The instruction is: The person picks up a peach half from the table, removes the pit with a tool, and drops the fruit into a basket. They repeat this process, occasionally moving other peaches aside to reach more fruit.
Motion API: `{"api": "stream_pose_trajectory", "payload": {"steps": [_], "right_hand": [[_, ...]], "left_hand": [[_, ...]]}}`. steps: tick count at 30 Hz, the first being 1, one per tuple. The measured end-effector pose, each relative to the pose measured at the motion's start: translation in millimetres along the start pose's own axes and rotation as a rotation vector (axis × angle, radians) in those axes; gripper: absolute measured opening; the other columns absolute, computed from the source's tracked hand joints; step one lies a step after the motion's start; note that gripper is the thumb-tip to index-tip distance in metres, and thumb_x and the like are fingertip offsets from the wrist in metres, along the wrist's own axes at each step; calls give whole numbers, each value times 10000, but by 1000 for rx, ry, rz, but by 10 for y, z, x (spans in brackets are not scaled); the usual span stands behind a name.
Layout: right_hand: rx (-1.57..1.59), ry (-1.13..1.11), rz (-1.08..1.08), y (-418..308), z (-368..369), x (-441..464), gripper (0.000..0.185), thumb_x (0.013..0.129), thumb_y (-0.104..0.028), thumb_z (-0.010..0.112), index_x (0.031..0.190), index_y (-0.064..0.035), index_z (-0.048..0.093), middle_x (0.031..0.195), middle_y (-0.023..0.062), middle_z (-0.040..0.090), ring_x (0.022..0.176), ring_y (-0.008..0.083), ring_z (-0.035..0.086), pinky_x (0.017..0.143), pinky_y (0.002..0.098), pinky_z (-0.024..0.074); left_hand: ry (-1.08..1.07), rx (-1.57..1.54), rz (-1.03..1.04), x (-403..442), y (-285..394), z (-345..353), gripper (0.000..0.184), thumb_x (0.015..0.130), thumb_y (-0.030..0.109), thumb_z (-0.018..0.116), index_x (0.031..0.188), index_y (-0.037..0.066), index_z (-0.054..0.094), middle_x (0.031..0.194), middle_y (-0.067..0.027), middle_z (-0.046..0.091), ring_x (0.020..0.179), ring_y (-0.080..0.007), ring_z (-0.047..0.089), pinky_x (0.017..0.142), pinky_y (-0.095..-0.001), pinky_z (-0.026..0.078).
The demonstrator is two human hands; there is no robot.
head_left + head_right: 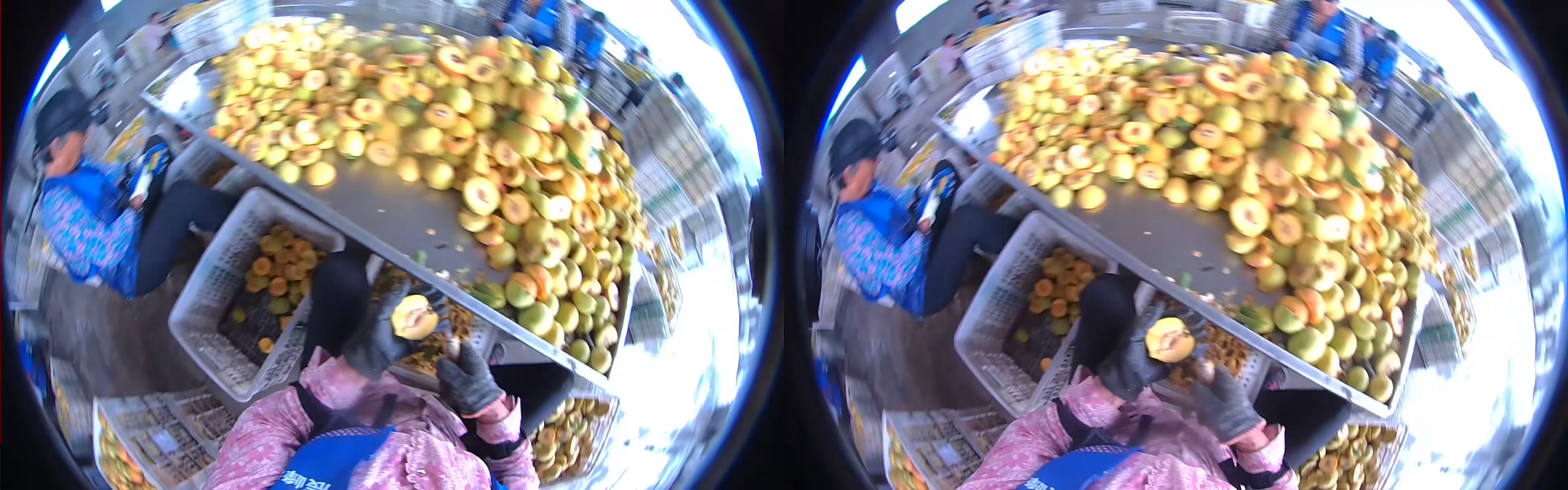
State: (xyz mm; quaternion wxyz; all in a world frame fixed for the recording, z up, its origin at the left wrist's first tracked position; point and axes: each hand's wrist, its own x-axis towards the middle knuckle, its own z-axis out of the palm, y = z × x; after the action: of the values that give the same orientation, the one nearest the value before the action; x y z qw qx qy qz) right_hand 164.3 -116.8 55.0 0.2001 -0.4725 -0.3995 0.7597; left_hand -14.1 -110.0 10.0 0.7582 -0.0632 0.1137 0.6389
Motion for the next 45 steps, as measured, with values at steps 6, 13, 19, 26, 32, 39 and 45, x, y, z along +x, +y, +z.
{"api": "stream_pose_trajectory", "payload": {"steps": [6,13,19,26,32,39,45], "right_hand": [[-362,-14,-170,135,-126,59,239,841,-47,551,1065,-47,465,874,35,505,775,127,484,691,271,423],[-490,8,-440,278,-166,118,157,844,-74,555,972,-17,485,902,88,527,806,203,510,708,317,426],[-49,-103,-242,560,-207,352,305,853,-157,562,1128,-60,474,1040,63,539,931,193,540,779,303,468],[1257,-92,144,411,-246,325,258,873,-235,530,1046,-43,542,957,85,598,878,228,552,830,325,443],[212,18,-408,249,-303,113,236,762,-145,595,959,-17,572,940,143,612,884,307,574,737,376,459],[-470,404,-416,277,-358,202,285,662,-179,661,882,-8,603,829,214,608,818,382,584,697,419,460],[-636,393,-425,247,-290,249,282,721,-235,644,884,-9,606,809,239,593,804,406,565,702,432,449]], "left_hand": [[-110,531,96,173,-224,-307,368,918,181,414,1236,-6,413,1190,-127,515,1045,-219,524,930,-356,420],[-191,1406,379,10,-226,-166,399,876,75,524,1240,-22,392,1135,-130,530,1025,-196,529,901,-320,426],[-135,1296,261,13,-264,-349,329,907,170,473,1179,-14,461,1069,-124,557,998,-191,543,868,-316,432],[-97,1299,392,20,-589,239,326,858,209,522,1110,3,517,995,-81,572,930,-191,536,823,-325,438],[-397,1996,158,1,-422,224,372,819,116,545,1162,-13,477,1069,-93,552,977,-183,531,850,-315,431],[-264,1467,168,4,-615,-169,466,737,32,605,1180,-20,469,1121,-106,529,1046,-220,513,921,-340,398],[-301,1884,432,-67,-496,-206,509,699,8,649,1174,12,464,1136,-93,531,1043,-203,522,915,-326,413]]}}
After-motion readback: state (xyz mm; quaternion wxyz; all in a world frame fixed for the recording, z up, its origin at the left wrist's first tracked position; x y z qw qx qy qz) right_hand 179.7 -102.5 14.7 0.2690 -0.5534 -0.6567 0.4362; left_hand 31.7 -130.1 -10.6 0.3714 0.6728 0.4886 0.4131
